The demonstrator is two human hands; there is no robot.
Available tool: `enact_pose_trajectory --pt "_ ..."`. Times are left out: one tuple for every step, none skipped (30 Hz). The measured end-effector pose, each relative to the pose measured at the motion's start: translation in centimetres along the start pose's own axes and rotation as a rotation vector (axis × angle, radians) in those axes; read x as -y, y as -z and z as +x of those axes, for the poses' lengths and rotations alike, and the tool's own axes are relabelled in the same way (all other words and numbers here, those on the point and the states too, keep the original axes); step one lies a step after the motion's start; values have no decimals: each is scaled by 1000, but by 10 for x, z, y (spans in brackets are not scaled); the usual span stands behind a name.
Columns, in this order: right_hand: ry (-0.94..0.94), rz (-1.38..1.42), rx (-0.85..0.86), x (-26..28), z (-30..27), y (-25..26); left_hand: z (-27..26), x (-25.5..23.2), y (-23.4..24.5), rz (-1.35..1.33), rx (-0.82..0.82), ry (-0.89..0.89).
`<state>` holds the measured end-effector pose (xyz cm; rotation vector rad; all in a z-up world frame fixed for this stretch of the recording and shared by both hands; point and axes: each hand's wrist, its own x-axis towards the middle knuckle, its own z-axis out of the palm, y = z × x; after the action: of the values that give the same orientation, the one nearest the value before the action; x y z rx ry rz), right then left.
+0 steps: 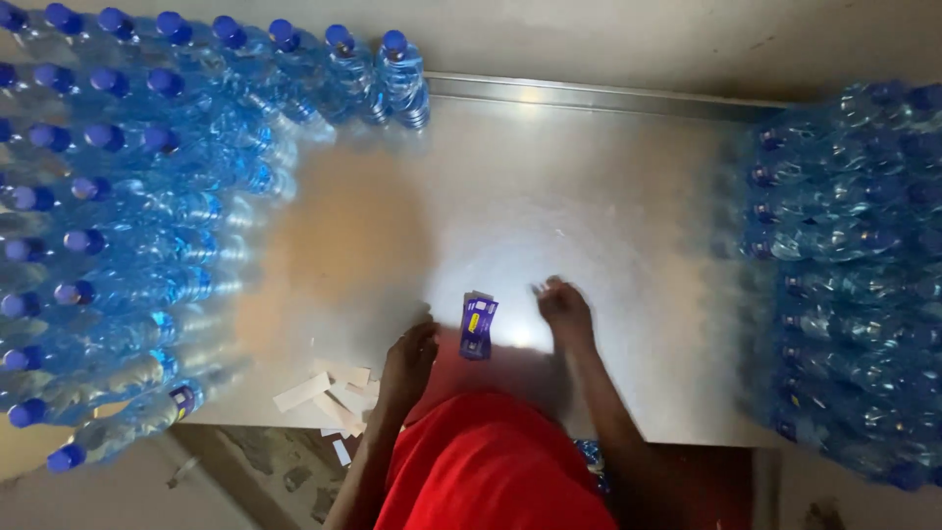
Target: Manually applying small purple labels to plastic water bottles on a metal production table.
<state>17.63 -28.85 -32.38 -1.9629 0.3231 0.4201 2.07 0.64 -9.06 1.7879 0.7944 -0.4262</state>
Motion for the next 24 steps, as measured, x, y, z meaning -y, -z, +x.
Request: enact_pose_trajectory --pt "-1 3 3 16 -20 -13 -1 5 -1 3 -3 1" --pt "-2 -91 116 35 -36 -25 0 9 -2 -13 -7 1" --pt "-4 -185 229 53 -53 -37 0 12 -3 -29 -12 0" --pt "2 -183 223 73 -61 -42 0 15 -3 -28 -12 -8" --pt "72 -288 226 93 -69 -47 -1 18 -3 -26 -20 -19" --pt "147 -394 228 114 -76 -51 -1 20 -3 -24 -32 -33" --pt "157 -391 222 104 -75 -48 -2 21 -5 -25 -36 -45" --pt "181 -358 220 96 -71 -47 -1 22 -5 -38 -55 -61" --pt "205 -325 219 89 -67 -47 1 24 -5 -51 -74 -77" --pt "218 -328 221 95 -69 -42 3 18 -3 -59 -84 -83" --pt "200 -270 213 101 -72 -37 6 12 -2 -67 -114 -141" --pt "171 -215 205 103 -81 -30 3 9 -1 -74 -138 -191" --pt "173 -221 209 122 -96 -18 4 2 0 -80 -140 -188" --pt "229 -198 254 143 -108 -7 8 -8 1 -115 -101 -214" --pt "285 -175 299 165 -120 4 12 -18 3 -149 -61 -241" --pt "298 -179 300 174 -123 7 21 -19 -1 -156 -69 -249" --pt "303 -206 275 183 -126 11 30 -21 -6 -142 -17 -279" --pt "302 -232 248 190 -132 16 37 -22 -11 -125 38 -305" --pt "309 -235 248 191 -132 15 40 -23 -15 -129 34 -310" --pt "253 -155 268 190 -132 13 44 -23 -18 -145 85 -302" --pt "197 -75 287 191 -132 12 48 -24 -21 -160 135 -295" --pt "209 -73 287 191 -134 12 41 -34 -17 -159 128 -305" --pt "198 36 297 191 -136 12 33 -44 -14 -298 215 -308" --pt "180 146 303 188 -140 14 22 -51 -12 -433 309 -306"
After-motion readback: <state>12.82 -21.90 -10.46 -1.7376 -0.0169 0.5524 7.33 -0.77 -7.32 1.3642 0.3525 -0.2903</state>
